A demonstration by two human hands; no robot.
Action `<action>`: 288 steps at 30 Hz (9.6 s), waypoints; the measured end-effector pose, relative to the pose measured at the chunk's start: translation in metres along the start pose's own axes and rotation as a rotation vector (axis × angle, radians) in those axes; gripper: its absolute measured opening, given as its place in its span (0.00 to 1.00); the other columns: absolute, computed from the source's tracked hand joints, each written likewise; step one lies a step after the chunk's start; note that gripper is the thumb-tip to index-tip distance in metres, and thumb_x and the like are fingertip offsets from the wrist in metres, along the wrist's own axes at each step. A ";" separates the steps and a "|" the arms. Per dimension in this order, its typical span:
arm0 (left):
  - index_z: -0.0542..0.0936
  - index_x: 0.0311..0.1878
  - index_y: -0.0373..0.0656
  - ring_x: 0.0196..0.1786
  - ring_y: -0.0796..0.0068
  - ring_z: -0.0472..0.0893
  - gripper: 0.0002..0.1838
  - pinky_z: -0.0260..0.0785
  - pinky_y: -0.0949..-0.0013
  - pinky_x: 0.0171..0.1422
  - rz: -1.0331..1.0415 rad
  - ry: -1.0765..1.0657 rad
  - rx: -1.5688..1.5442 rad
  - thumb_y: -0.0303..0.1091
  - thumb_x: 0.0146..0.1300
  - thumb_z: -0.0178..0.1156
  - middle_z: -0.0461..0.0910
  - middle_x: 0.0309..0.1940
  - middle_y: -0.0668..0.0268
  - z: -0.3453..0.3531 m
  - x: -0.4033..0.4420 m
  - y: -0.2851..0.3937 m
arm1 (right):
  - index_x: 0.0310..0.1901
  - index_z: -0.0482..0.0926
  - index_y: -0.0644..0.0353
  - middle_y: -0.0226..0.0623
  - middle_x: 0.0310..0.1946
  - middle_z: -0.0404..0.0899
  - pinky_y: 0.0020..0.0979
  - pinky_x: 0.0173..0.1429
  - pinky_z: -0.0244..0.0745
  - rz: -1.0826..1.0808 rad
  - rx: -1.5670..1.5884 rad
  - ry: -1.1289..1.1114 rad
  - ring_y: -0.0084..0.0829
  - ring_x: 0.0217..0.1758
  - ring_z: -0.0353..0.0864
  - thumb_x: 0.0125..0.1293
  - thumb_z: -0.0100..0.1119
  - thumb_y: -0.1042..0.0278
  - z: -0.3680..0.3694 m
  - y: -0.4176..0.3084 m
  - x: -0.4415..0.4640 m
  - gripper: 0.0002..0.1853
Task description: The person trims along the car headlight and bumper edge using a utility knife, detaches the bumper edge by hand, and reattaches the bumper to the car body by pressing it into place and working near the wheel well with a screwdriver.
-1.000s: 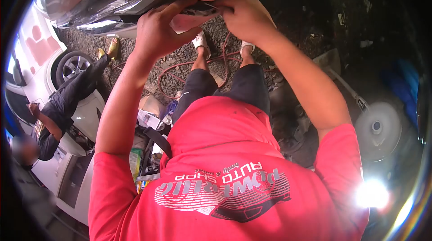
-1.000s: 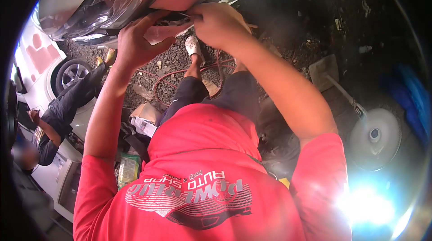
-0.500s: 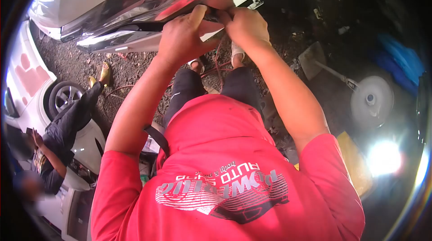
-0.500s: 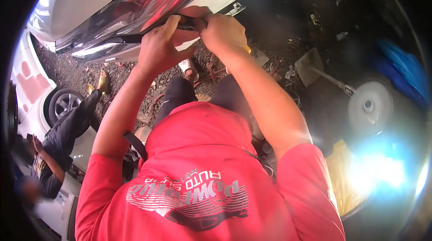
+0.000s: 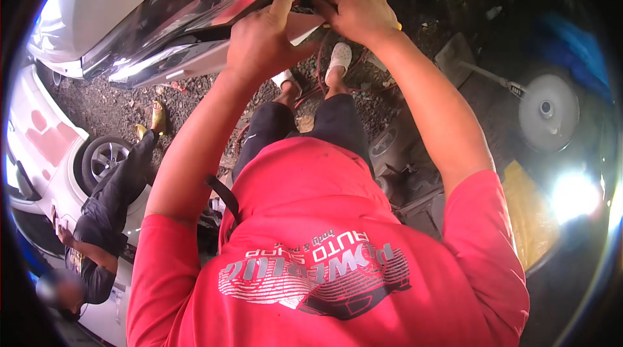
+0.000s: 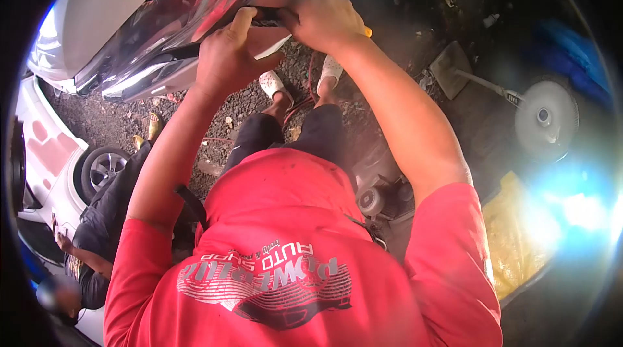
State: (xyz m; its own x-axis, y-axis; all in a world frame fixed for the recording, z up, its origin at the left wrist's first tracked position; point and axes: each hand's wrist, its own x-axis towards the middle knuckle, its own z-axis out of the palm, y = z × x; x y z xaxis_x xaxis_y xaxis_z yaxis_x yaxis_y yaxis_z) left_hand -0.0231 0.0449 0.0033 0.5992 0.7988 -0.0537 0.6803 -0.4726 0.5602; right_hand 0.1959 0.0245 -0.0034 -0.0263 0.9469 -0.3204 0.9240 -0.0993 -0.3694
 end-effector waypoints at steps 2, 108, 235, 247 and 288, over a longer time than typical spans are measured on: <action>0.75 0.64 0.46 0.48 0.48 0.91 0.42 0.83 0.50 0.50 0.009 0.010 0.007 0.52 0.51 0.84 0.91 0.47 0.56 0.001 -0.001 0.000 | 0.41 0.92 0.48 0.45 0.35 0.91 0.53 0.50 0.87 -0.088 -0.009 0.091 0.54 0.42 0.91 0.76 0.60 0.40 0.003 0.002 0.003 0.21; 0.84 0.67 0.44 0.47 0.51 0.92 0.35 0.84 0.53 0.50 -0.008 0.239 0.068 0.50 0.57 0.77 0.92 0.45 0.55 0.013 -0.015 -0.007 | 0.51 0.82 0.67 0.65 0.46 0.87 0.51 0.56 0.82 0.127 0.149 0.092 0.63 0.52 0.88 0.76 0.56 0.69 -0.024 -0.068 -0.003 0.12; 0.82 0.72 0.66 0.51 0.53 0.90 0.36 0.84 0.51 0.54 0.156 0.111 0.011 0.44 0.56 0.78 0.90 0.51 0.61 -0.003 -0.022 -0.007 | 0.45 0.84 0.64 0.60 0.38 0.88 0.56 0.51 0.83 0.086 0.249 0.275 0.62 0.46 0.88 0.73 0.59 0.67 -0.003 -0.063 -0.061 0.09; 0.82 0.72 0.67 0.51 0.54 0.91 0.36 0.85 0.52 0.55 0.124 0.095 -0.007 0.45 0.56 0.79 0.90 0.51 0.61 -0.003 -0.020 -0.007 | 0.49 0.84 0.68 0.62 0.43 0.87 0.55 0.55 0.83 0.010 0.139 0.331 0.63 0.49 0.88 0.72 0.58 0.71 -0.004 -0.061 -0.061 0.12; 0.83 0.67 0.44 0.46 0.48 0.90 0.35 0.83 0.52 0.50 0.129 0.097 0.016 0.44 0.56 0.77 0.89 0.44 0.53 -0.009 -0.013 0.003 | 0.50 0.86 0.67 0.56 0.46 0.88 0.52 0.55 0.85 -0.126 0.184 0.366 0.60 0.50 0.88 0.69 0.59 0.71 0.022 -0.031 -0.046 0.13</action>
State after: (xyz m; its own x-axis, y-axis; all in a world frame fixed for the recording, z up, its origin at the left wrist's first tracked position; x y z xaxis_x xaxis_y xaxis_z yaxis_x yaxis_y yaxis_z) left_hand -0.0327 0.0365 0.0128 0.6391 0.7628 0.0987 0.6071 -0.5790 0.5442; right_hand 0.1603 -0.0226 0.0040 0.0332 0.9979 0.0562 0.8381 0.0029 -0.5456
